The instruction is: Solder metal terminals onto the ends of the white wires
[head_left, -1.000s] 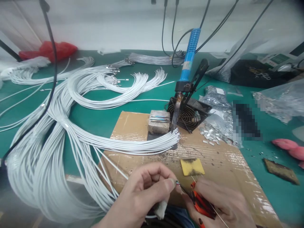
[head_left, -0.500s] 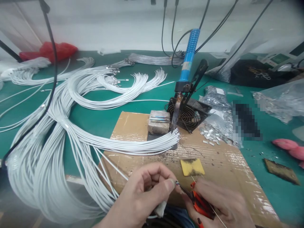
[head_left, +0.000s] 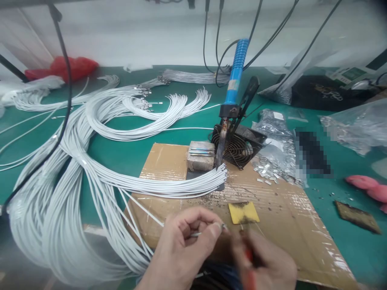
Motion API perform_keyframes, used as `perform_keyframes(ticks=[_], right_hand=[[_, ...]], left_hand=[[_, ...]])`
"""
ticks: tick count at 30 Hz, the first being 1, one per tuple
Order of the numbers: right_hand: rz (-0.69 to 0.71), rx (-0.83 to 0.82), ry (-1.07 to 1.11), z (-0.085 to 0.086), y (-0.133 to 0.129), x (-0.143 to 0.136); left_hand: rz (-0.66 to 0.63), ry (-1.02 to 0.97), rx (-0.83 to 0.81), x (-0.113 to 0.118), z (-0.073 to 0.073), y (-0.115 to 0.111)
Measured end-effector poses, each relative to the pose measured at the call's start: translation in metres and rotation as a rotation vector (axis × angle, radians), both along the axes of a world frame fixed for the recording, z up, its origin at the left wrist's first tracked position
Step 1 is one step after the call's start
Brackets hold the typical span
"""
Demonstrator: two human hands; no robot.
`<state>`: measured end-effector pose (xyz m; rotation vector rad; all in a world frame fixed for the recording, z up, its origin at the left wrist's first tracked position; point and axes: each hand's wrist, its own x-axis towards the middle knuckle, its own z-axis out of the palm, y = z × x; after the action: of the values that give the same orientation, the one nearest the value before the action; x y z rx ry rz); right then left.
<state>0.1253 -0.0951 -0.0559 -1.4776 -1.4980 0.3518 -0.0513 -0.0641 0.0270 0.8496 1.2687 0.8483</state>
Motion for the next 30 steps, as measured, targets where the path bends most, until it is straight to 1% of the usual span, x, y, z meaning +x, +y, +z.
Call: perform_keyframes(ticks=[3,4,6,8,12,14,16,20,22,27,30], right_hand=[[-0.097,-0.032,0.144,-0.001,0.008,0.027],[-0.104,-0.063,0.159,0.000,0.010,0.034],[-0.056,-0.148,0.142,0.002,0.010,0.041],[0.025,-0.237,0.104,0.005,0.008,0.037],[0.197,-0.362,0.043,0.013,0.003,0.016],[0.303,-0.418,0.016,0.017,0.003,0.011],[0.373,-0.465,-0.004,0.021,0.004,0.008],[0.396,-0.515,-0.010,0.026,0.006,0.005],[0.408,-0.522,-0.003,0.029,0.006,0.004],[0.424,-0.511,0.024,0.033,0.007,0.004],[0.374,-0.474,0.044,0.030,0.006,0.000]], left_hand=[[0.033,0.021,0.022,-0.005,-0.006,-0.001],[0.038,0.019,0.028,-0.006,-0.007,-0.001],[0.025,0.018,0.030,-0.005,-0.008,0.000],[0.011,0.026,0.028,-0.002,-0.006,0.000],[0.041,0.049,0.041,0.006,-0.001,0.000],[0.047,0.080,0.054,0.008,0.000,-0.001],[0.033,0.110,0.066,0.007,-0.001,-0.001],[-0.067,0.111,0.096,0.003,-0.006,0.000],[-0.094,0.099,0.108,0.002,-0.007,0.000],[0.012,0.131,0.101,0.007,-0.001,-0.001],[0.029,0.155,0.098,0.008,0.000,-0.002]])
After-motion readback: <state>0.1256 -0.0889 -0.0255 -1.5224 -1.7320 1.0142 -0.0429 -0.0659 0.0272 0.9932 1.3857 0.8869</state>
